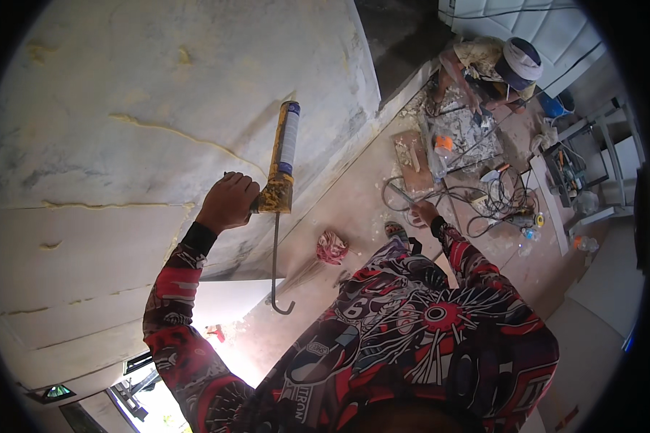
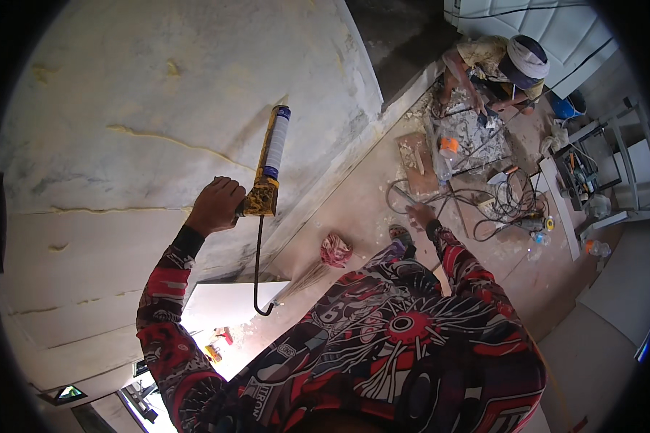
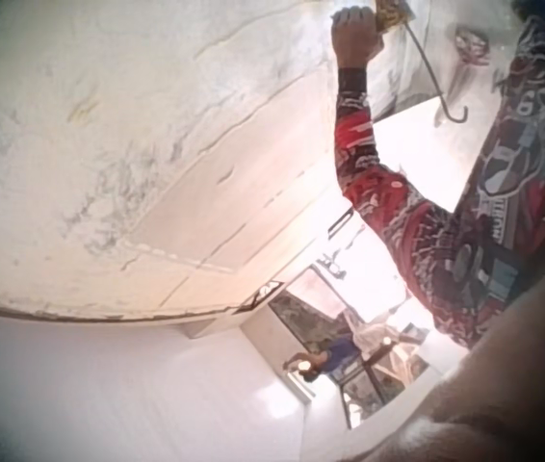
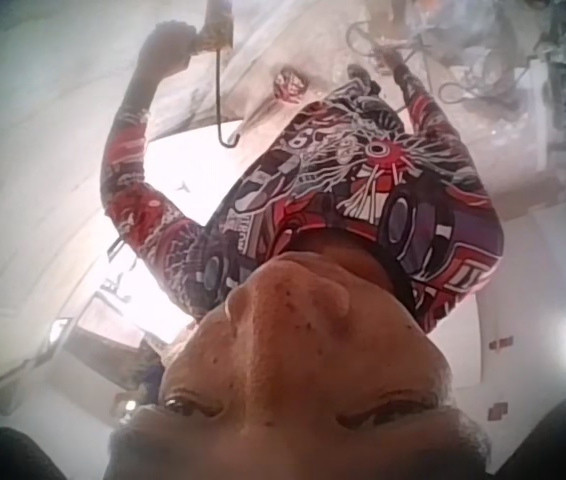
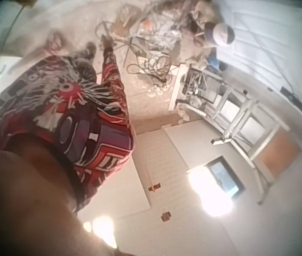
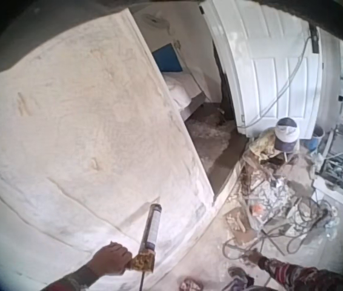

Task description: The person removes an empty adhesive tube from a caulking gun, prepares and inserts a new tube into the gun, and applies adhesive to the wall.

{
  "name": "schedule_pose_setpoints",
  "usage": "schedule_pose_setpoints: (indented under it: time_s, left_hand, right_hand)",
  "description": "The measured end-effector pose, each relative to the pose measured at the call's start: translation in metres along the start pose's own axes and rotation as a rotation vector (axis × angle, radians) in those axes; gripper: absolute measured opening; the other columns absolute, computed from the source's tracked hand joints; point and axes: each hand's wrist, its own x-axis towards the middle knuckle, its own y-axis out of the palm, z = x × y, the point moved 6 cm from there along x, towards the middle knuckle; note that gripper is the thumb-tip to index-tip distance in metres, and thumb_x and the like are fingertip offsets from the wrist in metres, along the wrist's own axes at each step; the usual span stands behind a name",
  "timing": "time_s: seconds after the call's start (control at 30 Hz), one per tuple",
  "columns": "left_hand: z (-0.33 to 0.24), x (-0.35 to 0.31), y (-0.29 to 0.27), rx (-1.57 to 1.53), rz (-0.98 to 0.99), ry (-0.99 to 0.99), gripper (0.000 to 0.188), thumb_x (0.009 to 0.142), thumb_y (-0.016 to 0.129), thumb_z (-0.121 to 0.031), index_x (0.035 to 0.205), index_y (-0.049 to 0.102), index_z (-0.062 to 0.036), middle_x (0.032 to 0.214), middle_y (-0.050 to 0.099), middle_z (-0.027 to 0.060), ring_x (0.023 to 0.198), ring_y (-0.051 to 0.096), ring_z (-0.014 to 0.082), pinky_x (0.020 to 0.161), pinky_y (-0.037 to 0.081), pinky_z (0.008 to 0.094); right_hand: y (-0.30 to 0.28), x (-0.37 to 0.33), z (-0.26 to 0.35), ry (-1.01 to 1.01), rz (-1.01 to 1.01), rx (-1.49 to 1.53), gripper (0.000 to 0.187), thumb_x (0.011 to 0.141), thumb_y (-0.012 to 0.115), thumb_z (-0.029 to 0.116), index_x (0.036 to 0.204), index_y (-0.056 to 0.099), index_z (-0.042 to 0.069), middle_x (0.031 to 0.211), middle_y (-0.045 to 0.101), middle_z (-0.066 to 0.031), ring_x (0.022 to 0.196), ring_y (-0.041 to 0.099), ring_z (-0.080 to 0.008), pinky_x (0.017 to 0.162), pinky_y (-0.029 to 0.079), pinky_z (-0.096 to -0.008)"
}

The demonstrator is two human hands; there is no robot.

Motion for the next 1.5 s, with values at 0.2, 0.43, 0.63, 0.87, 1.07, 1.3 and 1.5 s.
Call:
schedule_pose_setpoints:
  time_s: [0.2, 0.43, 0.63, 0.87, 1.07, 1.3, 1.5]
  left_hand:
    - [0.003, 0.000, 0.002, -0.019, 0.023, -0.028, 0.031, 0.062, 0.071, -0.008, 0.089, 0.056, -0.0073, 0.086, 0.058, 0.0106, 0.086, 0.059, 0.0310, 0.080, 0.050, 0.0418]
    - [0.004, 0.002, -0.004, -0.026, 0.033, -0.034, 0.034, 0.062, 0.073, -0.009, 0.091, 0.056, -0.0073, 0.087, 0.058, 0.0097, 0.086, 0.059, 0.0304, 0.080, 0.050, 0.0413]
    - [0.007, 0.011, -0.013, -0.086, 0.056, -0.150, 0.040, 0.063, 0.073, -0.007, 0.099, 0.057, -0.0062, 0.095, 0.061, 0.0111, 0.094, 0.061, 0.0323, 0.091, 0.051, 0.0440]
    - [0.004, 0.005, -0.003, -0.404, -0.130, -0.309, 0.037, 0.077, 0.066, 0.000, 0.113, 0.058, -0.0048, 0.111, 0.064, 0.0164, 0.104, 0.062, 0.0388, 0.102, 0.048, 0.0483]
    - [-0.004, -0.019, -0.009, -0.852, -0.257, -0.568, 0.027, 0.082, 0.066, -0.003, 0.108, 0.065, -0.0041, 0.094, 0.069, 0.0049, 0.081, 0.062, 0.0128, 0.079, 0.053, 0.0323]
    - [-0.021, -0.001, -0.071, -0.673, -0.299, -0.519, 0.026, 0.079, 0.068, -0.004, 0.104, 0.062, -0.0029, 0.091, 0.067, 0.0142, 0.085, 0.068, 0.0312, 0.075, 0.055, 0.0371]
    - [-0.019, 0.022, -0.129, -0.164, -0.380, -0.234, 0.032, 0.067, 0.068, -0.002, 0.097, 0.056, -0.0002, 0.092, 0.062, 0.0173, 0.087, 0.062, 0.0383, 0.080, 0.053, 0.0456]
  right_hand:
    - [0.001, 0.004, 0.018, -0.081, -0.057, 0.013, 0.040, 0.093, 0.063, 0.048, 0.099, 0.063, 0.009, 0.087, 0.062, -0.0029, 0.071, 0.064, -0.0181, 0.055, 0.051, -0.0367]
    - [0.001, 0.003, 0.016, 0.000, -0.012, -0.032, 0.037, 0.093, 0.063, 0.047, 0.103, 0.063, 0.011, 0.087, 0.063, -0.0012, 0.067, 0.064, -0.0169, 0.054, 0.051, -0.0353]
    - [0.000, -0.002, 0.016, 0.008, -0.016, -0.036, 0.035, 0.093, 0.064, 0.046, 0.104, 0.064, 0.013, 0.086, 0.063, 0.0002, 0.067, 0.065, -0.0147, 0.054, 0.053, -0.0358]
    - [-0.004, 0.011, 0.006, 0.043, -0.018, -0.004, 0.031, 0.093, 0.066, 0.043, 0.103, 0.064, 0.014, 0.082, 0.061, 0.0000, 0.062, 0.062, -0.0144, 0.048, 0.049, -0.0329]
    - [0.003, 0.005, 0.024, 0.021, -0.025, -0.066, 0.032, 0.094, 0.067, 0.038, 0.104, 0.064, 0.007, 0.081, 0.063, -0.0045, 0.064, 0.062, -0.0155, 0.047, 0.045, -0.0298]
    - [0.151, -0.125, 0.269, -0.725, 0.712, 0.225, 0.059, 0.103, 0.049, 0.050, 0.150, 0.043, 0.015, 0.135, 0.061, -0.0066, 0.110, 0.064, -0.0187, 0.089, 0.053, -0.0372]
    - [0.177, -0.234, 0.421, -0.762, 0.839, 0.749, 0.053, 0.105, 0.050, 0.040, 0.147, 0.039, 0.011, 0.125, 0.059, -0.0062, 0.108, 0.062, -0.0194, 0.088, 0.054, -0.0411]
